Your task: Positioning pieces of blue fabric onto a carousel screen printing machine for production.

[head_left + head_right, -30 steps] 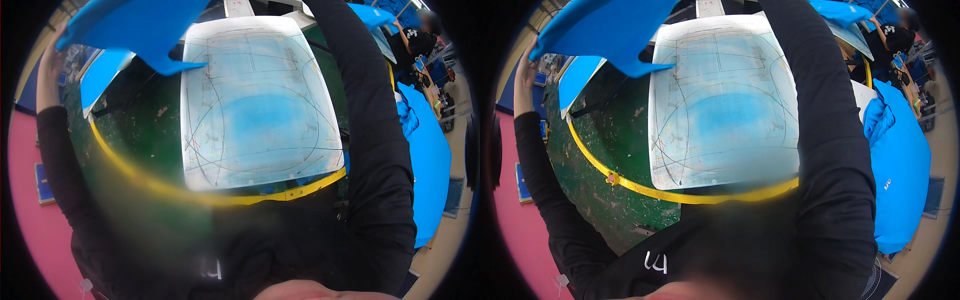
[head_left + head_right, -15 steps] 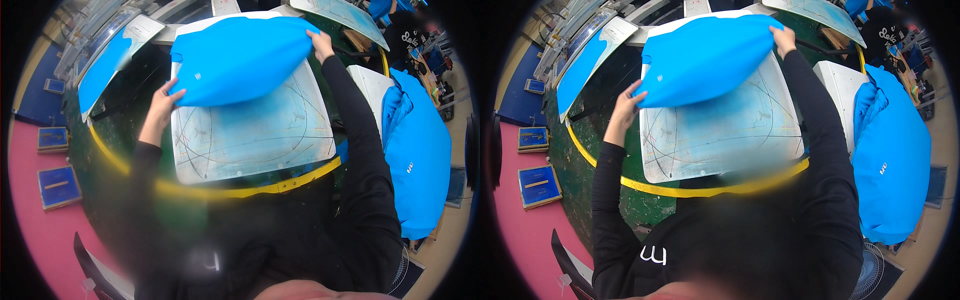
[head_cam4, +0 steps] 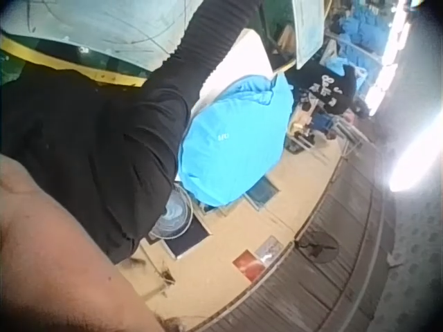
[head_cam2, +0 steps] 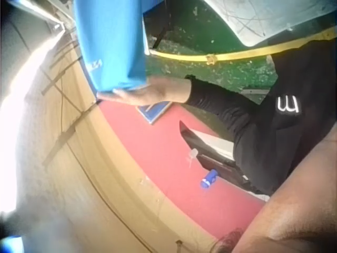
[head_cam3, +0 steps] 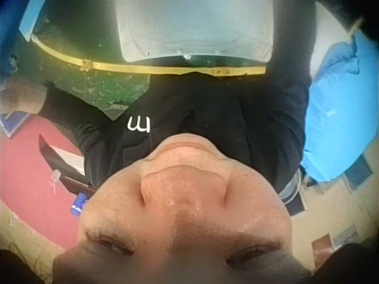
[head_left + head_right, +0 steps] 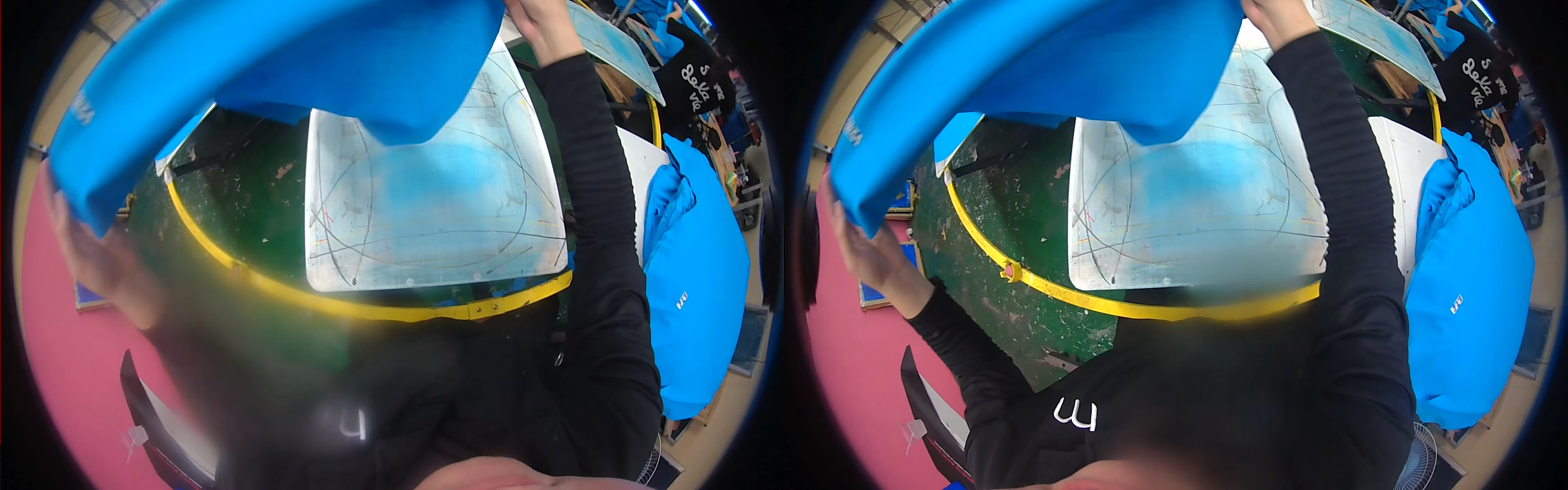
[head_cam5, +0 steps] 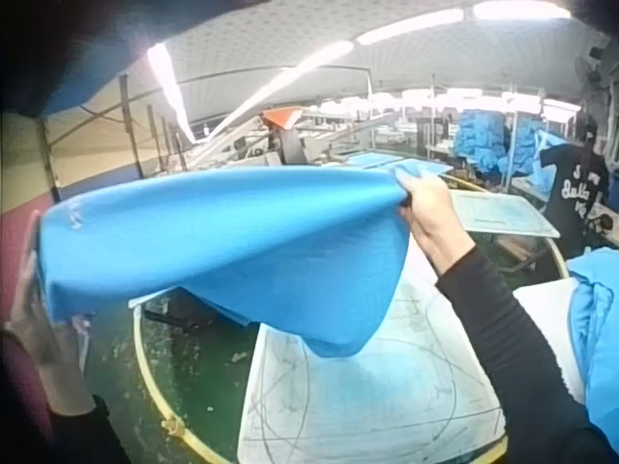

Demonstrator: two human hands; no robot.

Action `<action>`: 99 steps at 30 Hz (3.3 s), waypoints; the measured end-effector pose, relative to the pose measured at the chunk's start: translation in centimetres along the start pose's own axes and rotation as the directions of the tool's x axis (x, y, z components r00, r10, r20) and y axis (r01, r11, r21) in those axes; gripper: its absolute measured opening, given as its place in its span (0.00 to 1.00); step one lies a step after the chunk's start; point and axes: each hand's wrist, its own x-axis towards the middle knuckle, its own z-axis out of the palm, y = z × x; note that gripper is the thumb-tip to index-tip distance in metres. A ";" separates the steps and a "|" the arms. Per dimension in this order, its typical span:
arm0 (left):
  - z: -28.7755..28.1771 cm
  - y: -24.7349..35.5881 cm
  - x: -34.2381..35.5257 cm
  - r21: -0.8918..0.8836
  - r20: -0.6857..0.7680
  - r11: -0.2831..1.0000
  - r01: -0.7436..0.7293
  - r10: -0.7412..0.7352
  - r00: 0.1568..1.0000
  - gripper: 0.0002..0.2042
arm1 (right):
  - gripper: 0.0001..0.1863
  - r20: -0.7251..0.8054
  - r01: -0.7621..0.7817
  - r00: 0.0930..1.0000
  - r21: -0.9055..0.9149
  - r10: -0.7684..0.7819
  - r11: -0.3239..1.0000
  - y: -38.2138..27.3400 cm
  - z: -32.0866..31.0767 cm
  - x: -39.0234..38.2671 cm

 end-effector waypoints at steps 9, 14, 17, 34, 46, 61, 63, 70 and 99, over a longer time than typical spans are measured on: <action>-5.4 -13.8 12.3 -0.119 0.032 0.987 0.105 -0.102 0.994 0.08 | 0.28 0.277 -0.068 0.951 -0.237 0.134 0.969 13.3 11.3 8.5; -5.2 -23.8 16.6 -0.050 -0.106 0.820 0.570 -0.572 0.813 0.19 | 0.28 0.020 -0.243 0.946 -0.619 0.325 0.747 14.4 13.3 10.2; -3.5 -22.2 18.6 -0.164 -0.056 0.831 0.532 -0.546 0.836 0.22 | 0.30 0.211 0.077 0.977 -0.311 -0.010 0.947 14.1 12.9 13.1; 9.6 -19.2 -8.6 0.134 0.522 0.684 0.717 -0.664 0.536 0.34 | 0.22 0.006 -0.132 0.990 -0.330 0.142 0.935 6.8 -18.1 1.6; 4.9 -20.0 -20.9 0.422 0.526 0.422 0.802 -0.835 0.162 0.38 | 0.32 -0.370 -0.510 0.852 -0.427 0.371 0.747 10.3 -22.7 -22.0; 2.1 -19.2 -25.2 0.452 0.419 0.558 0.696 -0.822 0.386 0.35 | 0.22 -0.502 -0.438 0.848 -0.483 0.171 0.758 14.0 -16.5 -32.3; 1.8 -18.8 -25.0 0.388 0.419 0.555 0.736 -0.817 0.395 0.36 | 0.23 -0.540 -0.411 0.828 -0.403 0.150 0.818 13.8 -15.8 -32.5; 0.6 -18.9 -25.2 0.443 0.439 0.492 0.750 -0.848 0.297 0.38 | 0.34 -0.469 -0.379 0.878 -0.560 0.095 0.737 13.1 -16.6 -33.9; -4.9 -19.3 -30.5 0.511 0.537 0.619 0.596 -0.772 0.341 0.43 | 0.43 -0.324 -0.351 0.932 -0.691 0.163 0.632 13.0 -17.8 -42.8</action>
